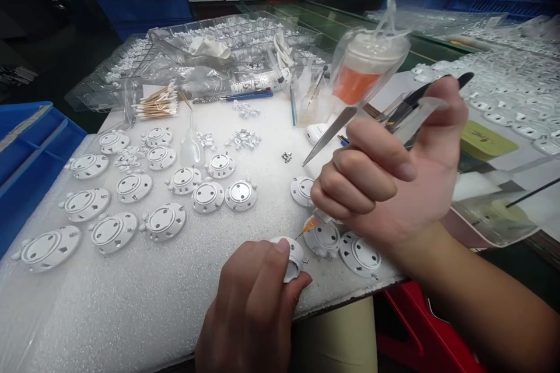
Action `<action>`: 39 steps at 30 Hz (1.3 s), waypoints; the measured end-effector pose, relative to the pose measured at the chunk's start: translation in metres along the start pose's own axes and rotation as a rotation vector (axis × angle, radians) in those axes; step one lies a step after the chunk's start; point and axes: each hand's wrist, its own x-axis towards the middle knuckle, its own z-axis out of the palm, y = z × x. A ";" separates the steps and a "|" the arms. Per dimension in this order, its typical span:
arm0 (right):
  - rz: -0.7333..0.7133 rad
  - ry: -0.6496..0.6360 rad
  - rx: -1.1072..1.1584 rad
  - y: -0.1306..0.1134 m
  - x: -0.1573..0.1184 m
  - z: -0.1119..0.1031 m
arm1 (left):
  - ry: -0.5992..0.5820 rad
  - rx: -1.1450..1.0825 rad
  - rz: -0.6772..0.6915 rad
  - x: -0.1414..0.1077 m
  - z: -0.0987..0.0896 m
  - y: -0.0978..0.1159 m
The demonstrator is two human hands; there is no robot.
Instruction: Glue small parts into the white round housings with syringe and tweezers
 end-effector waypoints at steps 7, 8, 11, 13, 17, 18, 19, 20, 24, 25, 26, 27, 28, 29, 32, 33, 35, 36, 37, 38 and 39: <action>0.006 -0.105 0.028 0.005 0.003 -0.009 | 0.014 0.018 -0.007 0.002 -0.002 0.003; 0.007 -0.059 0.049 0.006 0.002 -0.006 | 0.006 0.024 -0.015 0.002 -0.002 0.004; 0.005 0.036 0.097 0.009 0.002 -0.002 | -0.023 0.051 -0.055 0.000 -0.003 0.008; 0.000 -0.015 0.101 0.010 0.002 -0.004 | -0.020 0.056 -0.072 -0.001 -0.003 0.010; 0.005 -0.062 0.092 0.011 0.003 -0.006 | -0.010 0.047 -0.078 0.000 -0.002 0.012; 0.011 -0.030 0.092 0.010 0.003 -0.005 | -0.009 0.047 -0.079 0.000 -0.002 0.012; 0.016 0.000 0.092 0.010 0.003 -0.004 | -0.007 0.048 -0.082 0.001 -0.003 0.012; 0.018 0.024 0.093 0.010 0.003 -0.002 | -0.014 0.050 -0.080 0.001 -0.003 0.012; 0.006 0.038 0.087 0.009 0.002 -0.001 | -0.028 0.057 -0.087 0.001 -0.003 0.012; -0.001 0.014 0.079 0.009 0.002 -0.002 | -0.020 0.060 -0.093 0.000 -0.002 0.012; -0.009 -0.020 0.068 0.009 0.002 -0.004 | -0.009 0.063 -0.096 0.000 -0.002 0.012; -0.014 -0.054 0.052 0.009 0.002 -0.006 | -0.005 0.066 -0.098 0.000 -0.002 0.012; -0.018 -0.086 0.036 0.009 0.002 -0.008 | -0.001 0.069 -0.095 0.000 -0.002 0.012; -0.019 -0.109 0.021 0.009 0.003 -0.009 | -0.002 0.072 -0.094 0.000 -0.002 0.012; -0.028 -0.087 0.010 0.009 0.003 -0.010 | -0.030 0.073 -0.085 0.000 -0.003 0.011; -0.031 -0.080 0.011 0.009 0.003 -0.010 | -0.038 0.070 -0.077 0.000 -0.004 0.011; -0.039 -0.072 0.011 0.009 0.002 -0.009 | -0.047 0.061 -0.068 0.000 -0.004 0.010; -0.041 -0.064 0.011 0.008 0.002 -0.008 | -0.043 0.059 -0.068 0.000 -0.004 0.010; -0.039 -0.063 0.010 0.008 0.001 -0.008 | -0.041 0.060 -0.070 -0.001 -0.004 0.010; -0.037 -0.044 0.012 0.008 0.001 -0.008 | -0.036 0.064 -0.076 -0.001 -0.004 0.010; -0.034 -0.039 0.015 0.008 0.001 -0.008 | -0.030 0.069 -0.083 -0.001 -0.004 0.010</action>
